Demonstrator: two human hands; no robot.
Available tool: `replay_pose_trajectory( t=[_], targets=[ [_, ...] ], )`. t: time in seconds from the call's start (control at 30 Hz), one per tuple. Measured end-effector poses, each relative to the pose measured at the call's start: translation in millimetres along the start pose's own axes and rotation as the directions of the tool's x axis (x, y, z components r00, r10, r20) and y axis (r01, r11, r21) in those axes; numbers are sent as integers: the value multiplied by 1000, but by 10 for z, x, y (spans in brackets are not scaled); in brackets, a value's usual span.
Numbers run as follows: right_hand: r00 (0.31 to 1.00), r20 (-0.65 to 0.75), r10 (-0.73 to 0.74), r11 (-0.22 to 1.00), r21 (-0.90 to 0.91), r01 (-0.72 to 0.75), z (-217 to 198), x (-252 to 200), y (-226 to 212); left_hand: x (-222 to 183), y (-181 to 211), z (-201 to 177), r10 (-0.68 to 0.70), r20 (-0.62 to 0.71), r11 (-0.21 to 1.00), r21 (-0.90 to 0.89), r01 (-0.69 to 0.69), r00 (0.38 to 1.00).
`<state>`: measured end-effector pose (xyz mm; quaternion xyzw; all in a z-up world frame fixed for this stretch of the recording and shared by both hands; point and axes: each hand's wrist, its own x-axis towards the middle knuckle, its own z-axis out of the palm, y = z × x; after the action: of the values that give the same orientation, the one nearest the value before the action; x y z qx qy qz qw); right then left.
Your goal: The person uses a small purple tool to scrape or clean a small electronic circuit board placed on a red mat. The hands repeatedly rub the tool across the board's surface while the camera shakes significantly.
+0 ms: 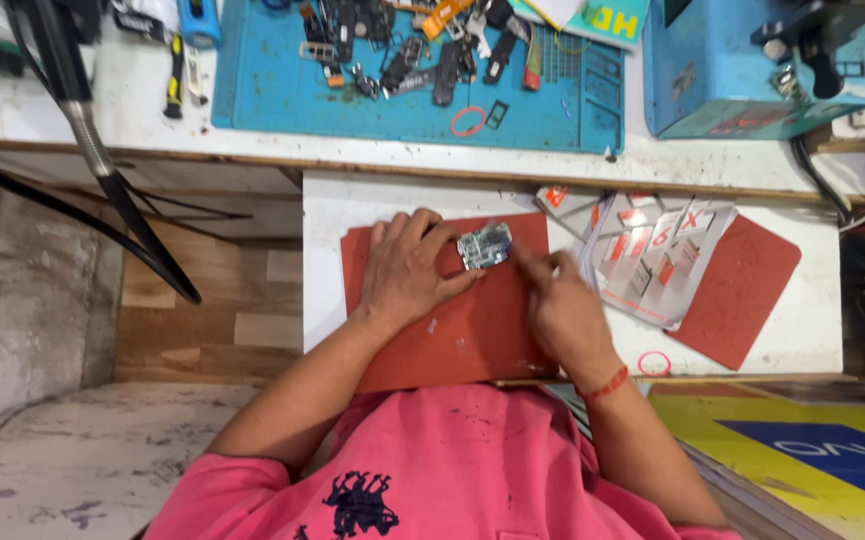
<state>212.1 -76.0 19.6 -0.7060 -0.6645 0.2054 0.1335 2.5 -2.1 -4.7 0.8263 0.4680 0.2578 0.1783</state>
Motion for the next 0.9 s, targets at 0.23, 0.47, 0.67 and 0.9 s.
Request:
replay_pose_trajectory(
  t=[0.23, 0.47, 0.67, 0.9],
  targets=[
    [982, 85, -166, 937, 325, 130, -261, 80, -300, 1, -68, 51, 36, -16, 999, 33, -36, 999],
    [243, 254, -936, 299, 938, 173, -930, -364, -1092, 22, 45, 5, -23, 21, 999, 41, 22, 1000],
    [581, 96, -808, 542, 508, 669, -748, -97, -946, -7, -31, 0, 46, -25, 999, -3, -46, 999],
    [993, 118, -24, 998, 63, 17, -102, -299, -180, 13, -39, 36, 46, 8, 999, 19, -46, 999]
  ],
)
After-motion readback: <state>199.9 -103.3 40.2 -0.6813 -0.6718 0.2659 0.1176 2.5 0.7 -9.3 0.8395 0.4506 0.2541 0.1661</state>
